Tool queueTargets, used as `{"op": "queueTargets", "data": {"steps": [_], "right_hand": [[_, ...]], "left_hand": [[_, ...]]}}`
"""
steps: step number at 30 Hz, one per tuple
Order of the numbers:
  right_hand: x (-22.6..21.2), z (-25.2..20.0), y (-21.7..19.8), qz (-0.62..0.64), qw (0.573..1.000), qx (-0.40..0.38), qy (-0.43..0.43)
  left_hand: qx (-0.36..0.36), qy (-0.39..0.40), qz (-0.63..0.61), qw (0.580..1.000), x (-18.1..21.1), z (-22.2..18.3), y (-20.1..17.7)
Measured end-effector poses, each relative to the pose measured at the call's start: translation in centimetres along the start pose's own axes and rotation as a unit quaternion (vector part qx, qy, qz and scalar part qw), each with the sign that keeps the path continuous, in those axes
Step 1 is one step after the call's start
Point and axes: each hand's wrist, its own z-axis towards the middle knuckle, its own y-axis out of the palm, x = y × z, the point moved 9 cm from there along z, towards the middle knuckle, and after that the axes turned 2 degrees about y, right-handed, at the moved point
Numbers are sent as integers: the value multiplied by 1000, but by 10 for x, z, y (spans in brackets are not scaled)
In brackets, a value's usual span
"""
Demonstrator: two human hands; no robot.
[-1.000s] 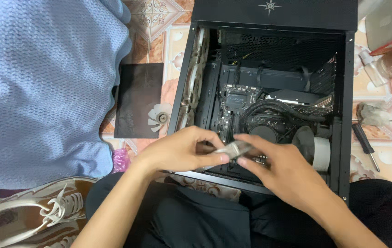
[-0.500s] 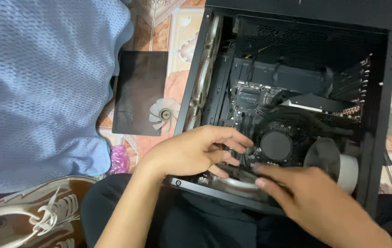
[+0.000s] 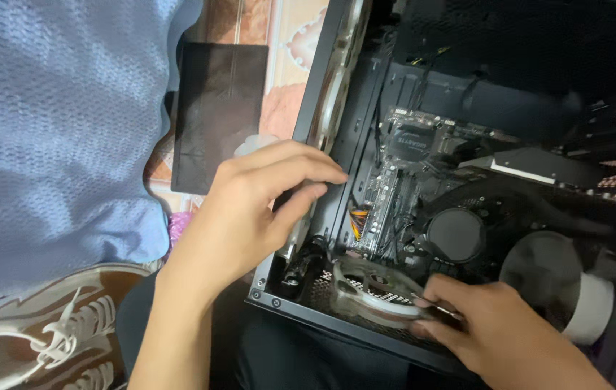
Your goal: The person disassembles and cleans a computer cooling fan and works inside an open computer case by hand and with a screwdriver.
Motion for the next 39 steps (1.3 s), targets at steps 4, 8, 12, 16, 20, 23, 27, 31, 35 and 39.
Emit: {"op": "queueTargets", "data": {"steps": [4, 8, 12, 16, 20, 23, 27, 31, 35, 39], "right_hand": [[-1, -12, -11, -9, 999, 28, 21], [12, -7, 0, 23, 999, -2, 48], [29, -1, 7, -25, 998, 24, 57], [48, 15, 13, -26, 993, 115, -16], [57, 23, 25, -44, 998, 34, 37], [59, 24, 23, -39, 995, 20, 91], [42, 7, 1, -62, 984, 128, 108], [61, 22, 9, -33, 986, 106, 125], [40, 3, -6, -48, 978, 183, 84], [21, -11, -16, -72, 972, 214, 65]], "left_hand": [[-23, 5, 21, 999, -10, -1, 9], [-38, 10, 48, 998, -12, 0, 19], [-74, 39, 49, 995, -4, -1, 35], [-99, 47, 31, 993, -3, 0, 45], [-109, 51, 43, 992, -5, -3, 48], [-102, 55, 54, 992, -6, -6, 48], [-108, 79, 126, 983, -4, -11, 56], [-146, 47, 281, 947, -36, -10, 108], [-416, -91, 272, 863, -84, -16, 168], [-619, -29, 348, 703, -147, -36, 249]]}}
